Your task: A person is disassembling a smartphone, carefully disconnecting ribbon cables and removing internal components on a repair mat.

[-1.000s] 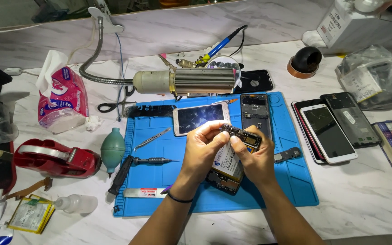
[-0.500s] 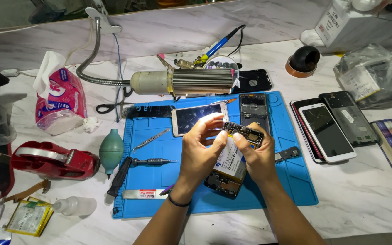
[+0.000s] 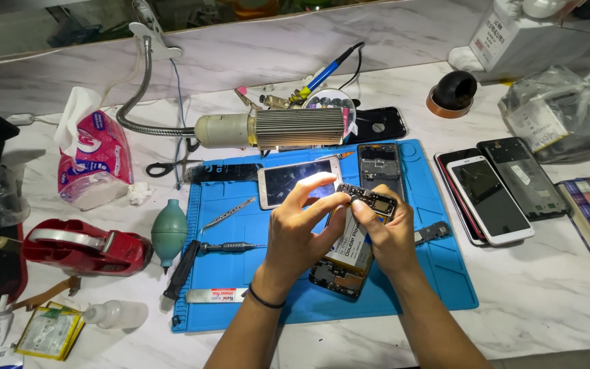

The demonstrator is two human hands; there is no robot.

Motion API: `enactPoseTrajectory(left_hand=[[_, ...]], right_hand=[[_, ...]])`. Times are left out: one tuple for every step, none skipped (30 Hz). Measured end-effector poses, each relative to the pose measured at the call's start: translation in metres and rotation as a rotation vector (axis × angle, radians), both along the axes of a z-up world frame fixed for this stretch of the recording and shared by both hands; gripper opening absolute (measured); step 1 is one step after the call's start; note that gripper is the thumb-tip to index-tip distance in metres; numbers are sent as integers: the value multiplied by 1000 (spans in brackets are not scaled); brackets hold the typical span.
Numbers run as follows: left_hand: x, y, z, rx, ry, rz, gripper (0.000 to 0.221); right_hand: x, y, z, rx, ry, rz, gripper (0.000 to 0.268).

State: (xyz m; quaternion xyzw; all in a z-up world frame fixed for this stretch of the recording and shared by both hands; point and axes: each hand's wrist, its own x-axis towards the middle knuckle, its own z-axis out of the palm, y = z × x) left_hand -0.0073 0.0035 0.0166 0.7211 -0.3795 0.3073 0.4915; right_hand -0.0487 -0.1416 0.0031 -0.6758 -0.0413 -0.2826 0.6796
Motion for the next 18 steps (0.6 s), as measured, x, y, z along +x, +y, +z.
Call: enactPoseTrajectory(left_hand=[[1,0,0,1,-1,-1,18],[1,1,0,26,-32,25,18],[2,1,0,51,-64,51,18],[2,2,0,52,-64,49,18],[3,2,1,54,-72,48,17],[3,3,2,56,-80,47,16],[4,4,2,57,-82,48,16],[4,5,1,47,-74,33,15],[5,5,1,38,-66,17,14],[7,7,-2,39,-67,17,14],[10,9,-4,39,-108,11,14],[13,10,-6,39,-148,6,13],[14,12,-8,40,-148,7,13],[15,13,-9,51,-173,12,14],[16,14,-11,62,-198,16,15],[16,13,-11,62,-198,17,15],[16,13,-10,59,-208,11,15],[16,12,-10,55,-218,6,15]], right_hand=[[0,0,0,1,-1,-1,17],[0,-1,-1,9,1,5,17],[0,-1,-2,17,3,11,17],[0,1,-1,19,3,9,17],[0,3,0,22,-1,13,17],[0,5,1,25,-5,18,16],[-1,5,2,25,-7,19,16],[-1,6,3,21,-4,20,16],[-2,6,4,19,0,20,16],[-2,7,5,19,-1,20,16],[-2,8,6,20,-7,25,16],[-2,9,7,22,-13,29,16],[-2,8,3,22,-13,30,16],[-1,7,-1,-7,-18,23,17],[0,6,-5,-37,-24,14,18],[0,6,-4,-37,-24,14,18],[0,6,-4,-43,-28,10,18],[0,6,-4,-48,-31,5,19]])
